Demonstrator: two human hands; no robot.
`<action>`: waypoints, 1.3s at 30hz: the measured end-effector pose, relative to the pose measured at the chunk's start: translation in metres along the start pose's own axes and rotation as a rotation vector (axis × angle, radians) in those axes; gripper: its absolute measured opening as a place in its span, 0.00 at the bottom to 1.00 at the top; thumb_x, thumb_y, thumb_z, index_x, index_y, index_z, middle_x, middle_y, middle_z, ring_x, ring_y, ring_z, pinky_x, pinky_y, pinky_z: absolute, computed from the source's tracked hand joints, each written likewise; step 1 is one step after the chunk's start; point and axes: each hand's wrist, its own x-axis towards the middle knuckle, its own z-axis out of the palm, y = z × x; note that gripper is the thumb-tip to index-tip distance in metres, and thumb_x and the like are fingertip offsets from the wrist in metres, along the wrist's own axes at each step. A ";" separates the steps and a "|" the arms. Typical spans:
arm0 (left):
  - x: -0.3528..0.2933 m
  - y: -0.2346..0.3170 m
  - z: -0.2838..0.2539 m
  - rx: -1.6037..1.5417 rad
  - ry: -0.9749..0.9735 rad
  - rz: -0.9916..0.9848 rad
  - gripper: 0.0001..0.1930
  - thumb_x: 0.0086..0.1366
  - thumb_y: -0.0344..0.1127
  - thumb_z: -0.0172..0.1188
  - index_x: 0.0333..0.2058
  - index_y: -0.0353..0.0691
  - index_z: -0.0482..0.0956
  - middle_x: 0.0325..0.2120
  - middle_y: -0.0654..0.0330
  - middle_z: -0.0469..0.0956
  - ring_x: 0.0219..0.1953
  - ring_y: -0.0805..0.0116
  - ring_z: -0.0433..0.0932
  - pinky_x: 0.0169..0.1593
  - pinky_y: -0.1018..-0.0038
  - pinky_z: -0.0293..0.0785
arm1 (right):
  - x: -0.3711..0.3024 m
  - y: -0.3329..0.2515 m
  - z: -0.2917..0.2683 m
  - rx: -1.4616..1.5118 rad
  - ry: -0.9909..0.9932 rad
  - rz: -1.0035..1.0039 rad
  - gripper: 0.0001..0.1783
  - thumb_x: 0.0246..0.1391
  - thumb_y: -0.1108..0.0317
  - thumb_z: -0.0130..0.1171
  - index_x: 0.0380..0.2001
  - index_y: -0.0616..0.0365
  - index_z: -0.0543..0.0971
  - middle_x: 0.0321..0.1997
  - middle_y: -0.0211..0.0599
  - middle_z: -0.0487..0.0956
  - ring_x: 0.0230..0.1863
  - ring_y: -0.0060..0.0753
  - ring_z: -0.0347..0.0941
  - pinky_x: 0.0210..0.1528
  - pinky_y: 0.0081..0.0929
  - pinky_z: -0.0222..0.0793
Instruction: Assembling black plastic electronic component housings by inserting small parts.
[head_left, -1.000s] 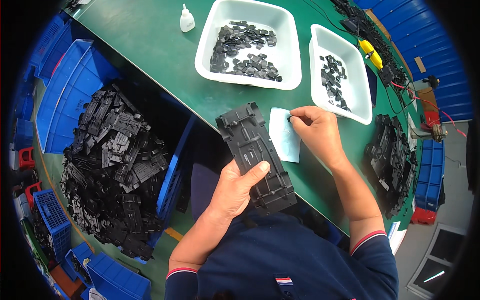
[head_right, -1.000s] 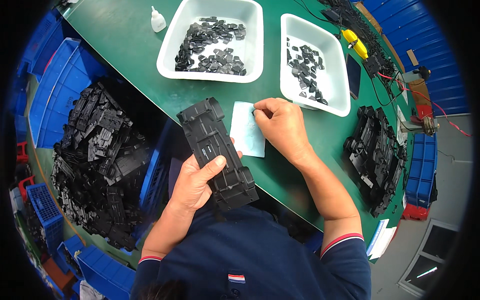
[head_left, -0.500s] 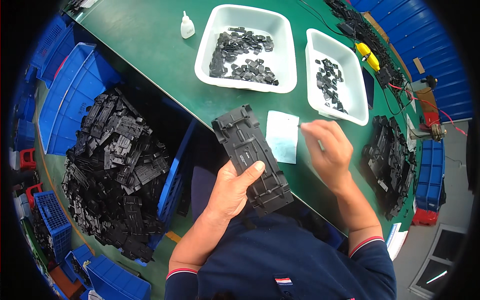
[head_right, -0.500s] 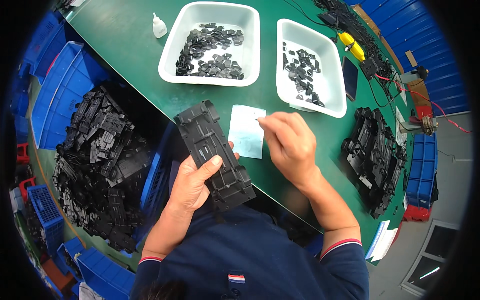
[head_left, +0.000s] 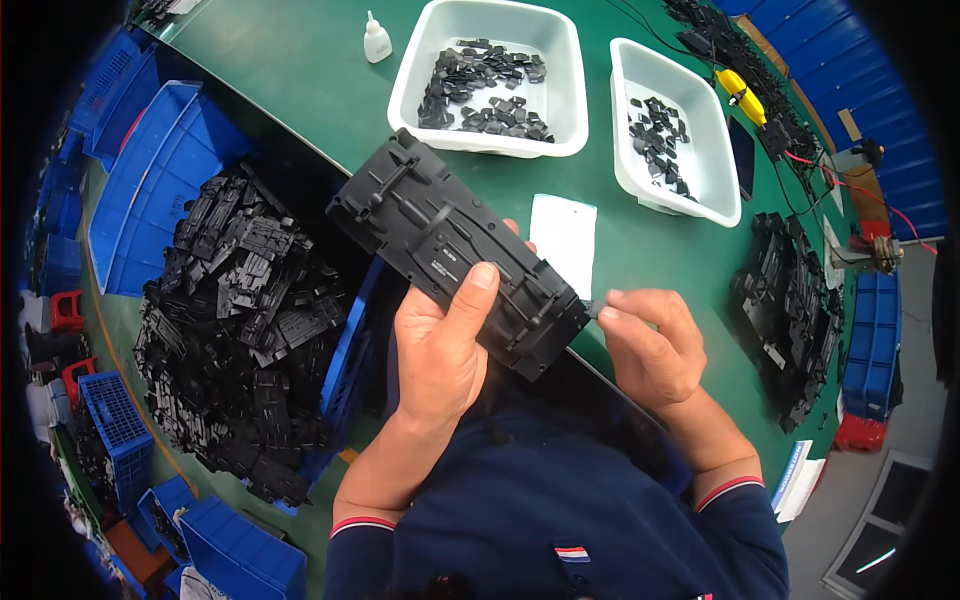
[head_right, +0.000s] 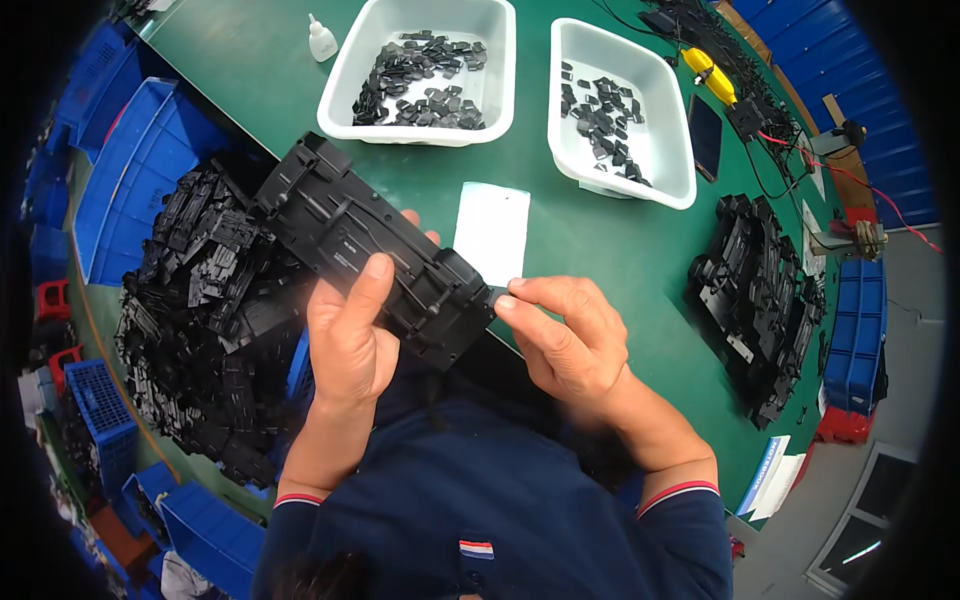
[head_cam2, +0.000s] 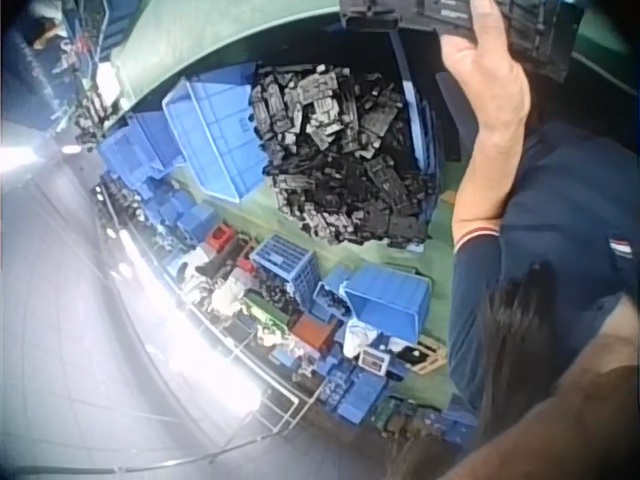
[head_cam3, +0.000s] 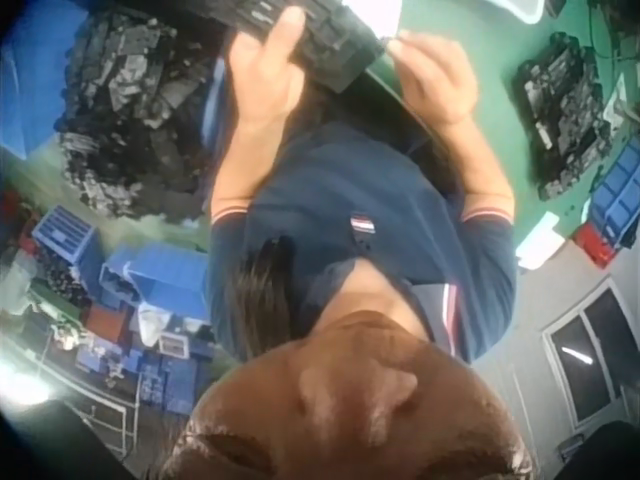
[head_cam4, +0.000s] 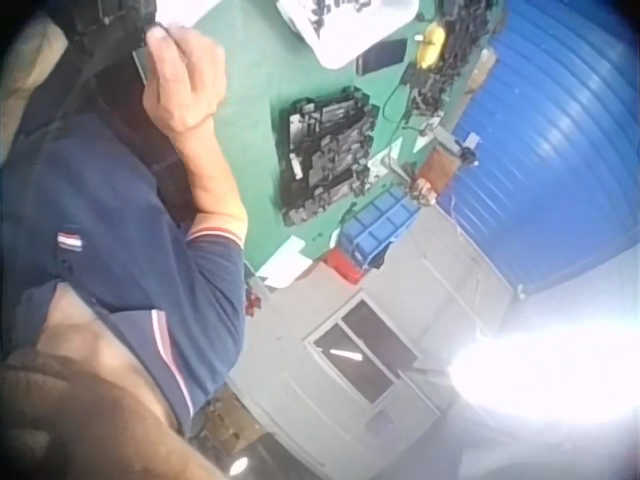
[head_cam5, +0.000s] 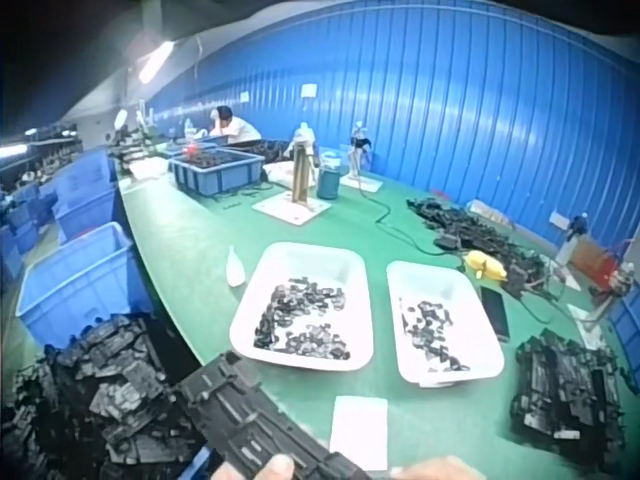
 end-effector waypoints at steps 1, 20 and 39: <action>-0.002 0.001 0.002 0.003 0.001 0.010 0.15 0.68 0.26 0.52 0.52 0.31 0.70 0.49 0.51 0.74 0.51 0.62 0.76 0.56 0.65 0.73 | -0.001 -0.001 -0.001 -0.006 -0.004 -0.004 0.23 0.34 0.84 0.67 0.39 0.58 0.80 0.38 0.42 0.78 0.29 0.35 0.76 0.29 0.26 0.72; -0.014 0.004 0.010 0.159 -0.097 0.208 0.14 0.69 0.24 0.49 0.52 0.30 0.72 0.51 0.51 0.74 0.52 0.64 0.75 0.57 0.67 0.70 | 0.002 -0.004 0.001 0.013 -0.055 -0.004 0.24 0.33 0.85 0.67 0.40 0.58 0.80 0.37 0.41 0.76 0.28 0.35 0.76 0.27 0.25 0.72; -0.011 0.002 0.002 0.271 -0.269 0.245 0.16 0.67 0.25 0.51 0.54 0.33 0.69 0.50 0.47 0.73 0.52 0.53 0.75 0.59 0.54 0.70 | 0.004 0.001 0.003 0.101 -0.099 0.010 0.21 0.37 0.85 0.62 0.40 0.63 0.79 0.35 0.43 0.78 0.30 0.39 0.77 0.30 0.29 0.75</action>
